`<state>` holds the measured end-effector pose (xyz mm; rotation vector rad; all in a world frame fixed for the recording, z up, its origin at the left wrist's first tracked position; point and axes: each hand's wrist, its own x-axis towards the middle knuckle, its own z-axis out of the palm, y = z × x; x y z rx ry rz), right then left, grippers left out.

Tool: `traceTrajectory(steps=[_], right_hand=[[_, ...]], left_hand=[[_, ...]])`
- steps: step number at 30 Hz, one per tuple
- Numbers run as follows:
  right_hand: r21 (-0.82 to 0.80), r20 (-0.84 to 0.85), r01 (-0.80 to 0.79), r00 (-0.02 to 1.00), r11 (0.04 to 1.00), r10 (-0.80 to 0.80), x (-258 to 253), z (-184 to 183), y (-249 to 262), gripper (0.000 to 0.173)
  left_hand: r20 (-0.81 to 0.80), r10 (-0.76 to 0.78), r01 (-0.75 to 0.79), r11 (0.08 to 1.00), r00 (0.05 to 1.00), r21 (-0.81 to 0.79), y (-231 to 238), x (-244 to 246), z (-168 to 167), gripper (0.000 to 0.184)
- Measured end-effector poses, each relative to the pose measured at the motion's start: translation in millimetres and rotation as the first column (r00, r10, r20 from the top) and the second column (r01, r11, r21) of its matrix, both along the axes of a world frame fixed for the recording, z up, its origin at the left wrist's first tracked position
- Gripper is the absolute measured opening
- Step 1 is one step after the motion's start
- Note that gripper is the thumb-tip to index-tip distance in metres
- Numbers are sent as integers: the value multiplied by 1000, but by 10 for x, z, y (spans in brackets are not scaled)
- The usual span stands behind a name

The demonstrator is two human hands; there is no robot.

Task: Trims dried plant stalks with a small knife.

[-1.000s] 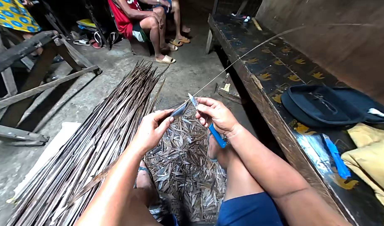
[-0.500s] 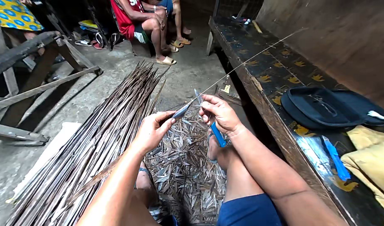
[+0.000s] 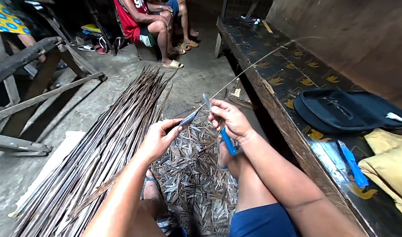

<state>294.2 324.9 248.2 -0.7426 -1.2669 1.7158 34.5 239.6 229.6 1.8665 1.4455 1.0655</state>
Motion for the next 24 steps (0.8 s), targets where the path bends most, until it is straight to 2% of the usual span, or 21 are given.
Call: traceTrajectory(steps=[4,9,11,18,20,24], right_hand=[[1,-86,125,989,992,-124,112,71,93,26],[-34,17,-80,997,996,80,-16,-54,-2,29],[-51,23,-95,995,994,96,-38,-44,-13,28],[-59,-92,170,980,984,-174,147,64,160,27],[-53,-54,119,991,992,-121,123,37,132,27],[-38,24,-112,993,993,113,58,-55,77,27]], left_hand=[[47,-68,71,995,997,-70,-18,-42,21,31],[150,-100,123,981,984,-149,8,-69,14,31],[168,-109,136,977,980,-161,8,-86,33,32],[166,-109,140,972,980,-187,-14,-103,27,30],[162,-107,138,972,981,-193,-8,-91,33,30],[244,-116,183,944,963,-273,-3,-93,51,30]])
